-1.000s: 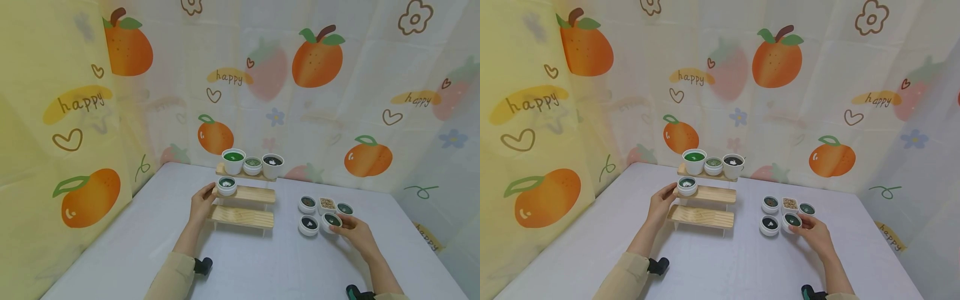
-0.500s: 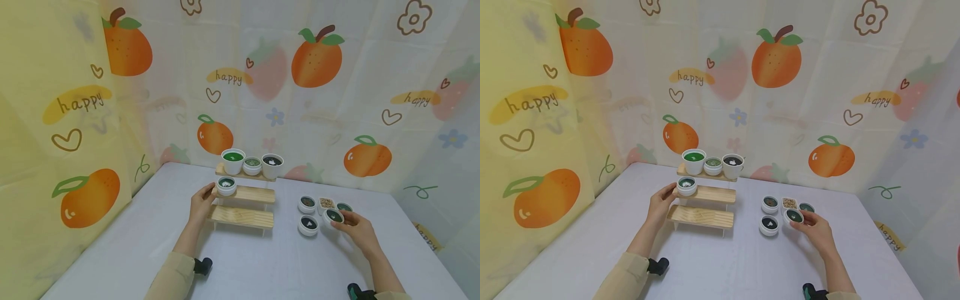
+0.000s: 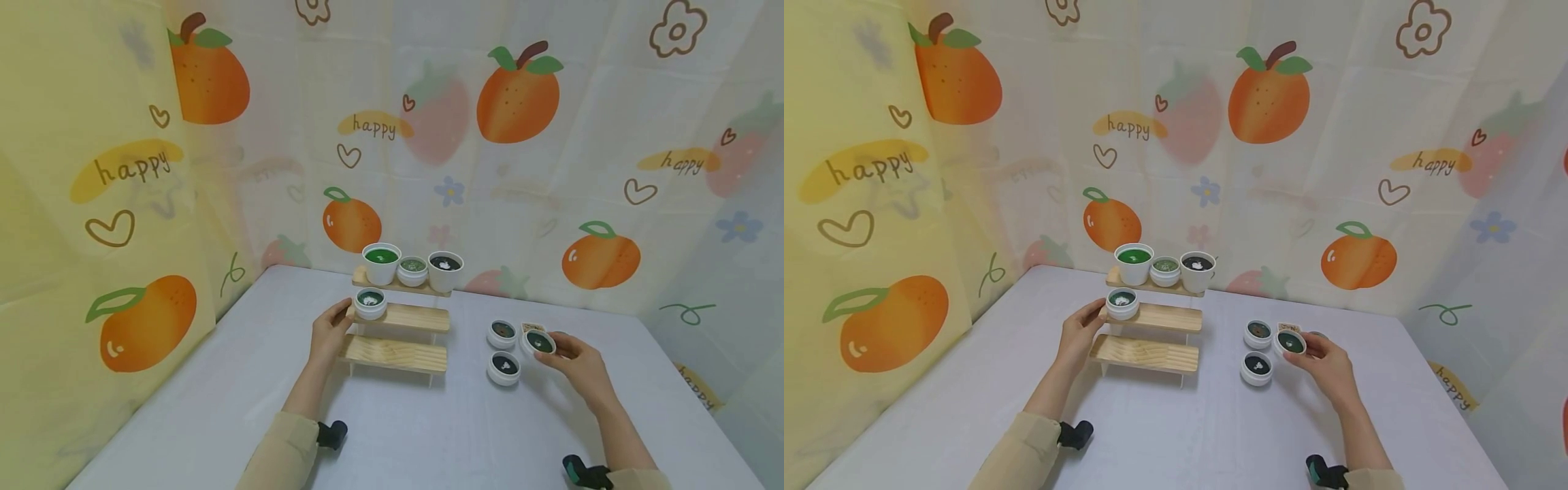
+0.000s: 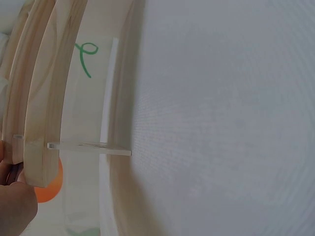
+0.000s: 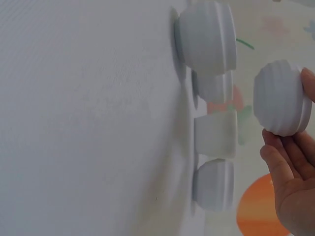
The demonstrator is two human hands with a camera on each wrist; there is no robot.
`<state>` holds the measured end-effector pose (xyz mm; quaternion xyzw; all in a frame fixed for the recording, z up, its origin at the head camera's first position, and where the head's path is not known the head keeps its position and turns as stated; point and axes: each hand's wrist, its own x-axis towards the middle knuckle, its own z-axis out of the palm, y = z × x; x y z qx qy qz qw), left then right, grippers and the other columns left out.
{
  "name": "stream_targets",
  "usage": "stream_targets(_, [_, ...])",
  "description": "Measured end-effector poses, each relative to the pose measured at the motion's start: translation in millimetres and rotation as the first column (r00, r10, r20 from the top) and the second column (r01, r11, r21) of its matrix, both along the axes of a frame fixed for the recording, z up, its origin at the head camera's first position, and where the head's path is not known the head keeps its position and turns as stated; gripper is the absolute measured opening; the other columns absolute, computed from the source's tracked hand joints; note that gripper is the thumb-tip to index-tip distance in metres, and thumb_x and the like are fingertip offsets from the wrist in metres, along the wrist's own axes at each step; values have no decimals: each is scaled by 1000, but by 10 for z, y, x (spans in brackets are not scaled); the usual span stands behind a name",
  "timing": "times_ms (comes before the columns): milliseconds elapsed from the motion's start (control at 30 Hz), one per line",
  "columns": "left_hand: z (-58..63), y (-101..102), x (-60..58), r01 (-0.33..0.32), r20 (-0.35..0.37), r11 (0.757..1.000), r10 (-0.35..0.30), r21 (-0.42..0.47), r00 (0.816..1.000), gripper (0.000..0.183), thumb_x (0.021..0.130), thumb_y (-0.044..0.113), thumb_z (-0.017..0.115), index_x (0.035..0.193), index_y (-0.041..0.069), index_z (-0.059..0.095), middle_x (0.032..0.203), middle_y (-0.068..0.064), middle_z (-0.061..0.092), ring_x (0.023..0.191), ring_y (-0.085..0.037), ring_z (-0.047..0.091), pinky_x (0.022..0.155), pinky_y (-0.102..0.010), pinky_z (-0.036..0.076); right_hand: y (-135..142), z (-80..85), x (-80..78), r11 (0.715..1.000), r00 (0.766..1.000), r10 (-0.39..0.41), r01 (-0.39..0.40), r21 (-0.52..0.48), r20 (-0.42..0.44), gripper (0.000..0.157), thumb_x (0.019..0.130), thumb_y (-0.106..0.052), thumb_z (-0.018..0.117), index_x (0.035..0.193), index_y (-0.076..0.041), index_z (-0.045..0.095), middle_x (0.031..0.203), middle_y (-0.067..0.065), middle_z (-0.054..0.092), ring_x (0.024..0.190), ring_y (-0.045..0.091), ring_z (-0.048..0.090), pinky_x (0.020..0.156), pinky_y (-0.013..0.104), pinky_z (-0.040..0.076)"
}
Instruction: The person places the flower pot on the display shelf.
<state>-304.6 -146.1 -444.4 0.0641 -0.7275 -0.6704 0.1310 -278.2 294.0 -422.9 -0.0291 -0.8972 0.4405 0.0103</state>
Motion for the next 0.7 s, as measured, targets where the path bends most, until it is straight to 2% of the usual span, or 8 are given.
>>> stream_targets(133, [6,2,0,0,6,1000,0,2,1000,42,97,4,57,139,0,53,149,-19,50,141,-33,47,119,-40,41,-64,31,-32,1000,1000,8,-8,14,-28,74,87,-48,72,143,-7,49,141,20,57,124,27,52,92,23,48])
stream_targets(233, [3,2,1,4,8,1000,-4,4,1000,42,98,4,57,140,0,52,149,-19,50,142,-33,46,119,-40,41,-114,49,-56,1000,999,11,-11,14,-45,72,86,-48,73,142,-9,51,139,17,59,119,20,54,87,15,45])
stream_targets(533, [-19,-1,-10,16,8,1000,-16,10,1000,42,98,3,56,140,0,52,149,-20,50,141,-34,46,120,-41,41,-263,88,-86,1000,998,16,-16,-13,-58,69,87,-45,73,141,-9,52,137,17,60,114,16,55,82,8,45])
stream_targets(700, [-6,0,-4,6,8,1000,-6,14,1000,42,98,3,57,139,-1,52,149,-20,50,141,-34,47,119,-42,42,-340,103,-127,999,997,22,-24,-22,-69,69,86,-45,74,141,-9,53,137,16,61,106,4,54,82,4,44])
